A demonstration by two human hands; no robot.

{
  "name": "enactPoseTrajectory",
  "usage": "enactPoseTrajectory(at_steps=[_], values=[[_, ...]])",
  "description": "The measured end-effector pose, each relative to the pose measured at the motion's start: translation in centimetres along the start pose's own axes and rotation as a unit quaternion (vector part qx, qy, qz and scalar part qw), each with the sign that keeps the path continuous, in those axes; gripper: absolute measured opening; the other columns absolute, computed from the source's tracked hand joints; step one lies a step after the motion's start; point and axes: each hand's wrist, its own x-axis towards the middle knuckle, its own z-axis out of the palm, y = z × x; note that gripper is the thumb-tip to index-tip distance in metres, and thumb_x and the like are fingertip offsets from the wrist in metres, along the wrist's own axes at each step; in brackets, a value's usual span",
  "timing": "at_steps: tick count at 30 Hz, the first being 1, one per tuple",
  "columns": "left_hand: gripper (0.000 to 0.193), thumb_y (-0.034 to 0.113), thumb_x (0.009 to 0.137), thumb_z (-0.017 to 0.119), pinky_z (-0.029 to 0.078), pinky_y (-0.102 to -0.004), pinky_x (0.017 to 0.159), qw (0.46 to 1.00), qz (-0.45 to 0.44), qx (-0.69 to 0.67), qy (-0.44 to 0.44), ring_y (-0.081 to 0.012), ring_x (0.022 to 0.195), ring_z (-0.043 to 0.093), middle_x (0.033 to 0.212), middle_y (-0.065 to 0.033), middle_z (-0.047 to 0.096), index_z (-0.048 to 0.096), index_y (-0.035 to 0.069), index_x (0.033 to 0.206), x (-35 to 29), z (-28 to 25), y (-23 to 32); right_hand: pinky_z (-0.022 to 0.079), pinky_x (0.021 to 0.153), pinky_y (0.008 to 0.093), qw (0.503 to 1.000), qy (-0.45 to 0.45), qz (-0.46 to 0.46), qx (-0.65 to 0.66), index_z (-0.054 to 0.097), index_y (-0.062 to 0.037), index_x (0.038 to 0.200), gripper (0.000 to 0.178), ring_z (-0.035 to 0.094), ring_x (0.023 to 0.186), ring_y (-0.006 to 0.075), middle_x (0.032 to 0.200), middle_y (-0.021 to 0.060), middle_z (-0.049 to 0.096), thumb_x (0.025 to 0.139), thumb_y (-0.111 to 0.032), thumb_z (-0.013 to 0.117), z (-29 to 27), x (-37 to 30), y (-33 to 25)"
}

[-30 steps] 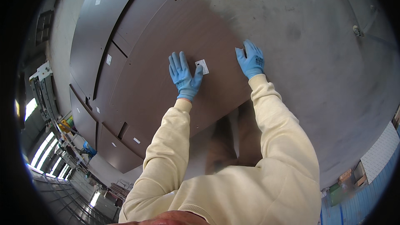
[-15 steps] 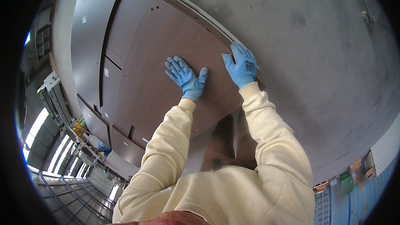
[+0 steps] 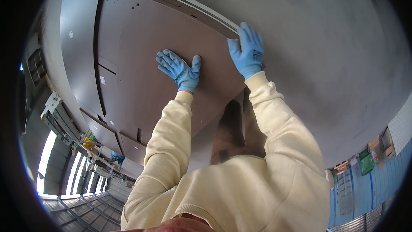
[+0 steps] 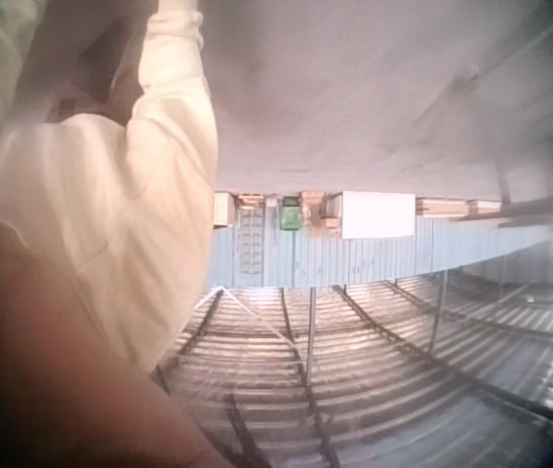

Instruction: The person picks up and stacks brown wood panels, then wipes their surfaces with a cloth. They move between stacks and a workbench, handling panels one at a time and placing them in organized piles.

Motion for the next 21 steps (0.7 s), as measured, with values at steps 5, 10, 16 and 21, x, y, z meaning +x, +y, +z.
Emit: enactPoseTrajectory(at_steps=[5,10,16,21], values=[[0.122,0.084,0.090,0.044,-0.005,-0.0645,0.123,1.000,0.013,0.027,0.009,-0.0475,0.158,-0.008,0.171,-0.0284,-0.006,-0.005,0.002,0.165,-0.3,0.6,-0.4,0.046,0.108,0.0480,0.971,0.087,0.220,-0.020,0.053,0.0035,0.136,0.057,0.051,0.138,0.0372,0.147,0.0267,0.053,0.097,-0.035,0.070,-4.1,-7.6,2.3],[0.123,0.086,0.089,0.042,-0.005,-0.0657,0.123,1.000,0.007,0.025,-0.003,-0.0464,0.158,-0.011,0.171,-0.0261,-0.012,-0.009,0.004,0.165,-0.3,1.1,-0.6,0.052,0.096,0.0388,0.831,-0.088,0.526,0.156,0.056,0.0014,0.134,0.056,0.070,0.109,0.0279,0.121,0.0187,0.072,0.101,-0.043,0.065,-2.5,-12.8,1.1],[0.124,0.086,0.088,0.043,-0.004,-0.0651,0.123,0.999,0.007,0.036,-0.002,-0.0462,0.158,-0.010,0.171,-0.0268,-0.009,-0.006,0.002,0.165,-0.4,1.2,-0.8,0.052,0.089,0.0389,0.825,0.023,0.503,0.256,0.065,0.0004,0.115,0.041,0.068,0.095,0.0260,0.104,0.0153,0.074,0.104,-0.038,0.060,-1.0,-13.7,0.8],[0.121,0.083,0.089,0.046,-0.005,-0.0631,0.124,0.999,0.007,0.029,0.010,-0.0459,0.159,-0.009,0.171,-0.0282,-0.005,0.000,-0.001,0.165,-0.4,0.6,-0.3,0.051,0.082,0.0371,0.824,0.034,0.479,0.300,0.066,0.0002,0.112,0.039,0.059,0.084,0.0197,0.094,0.0083,0.070,0.104,-0.038,0.061,-0.8,-14.5,1.9]])
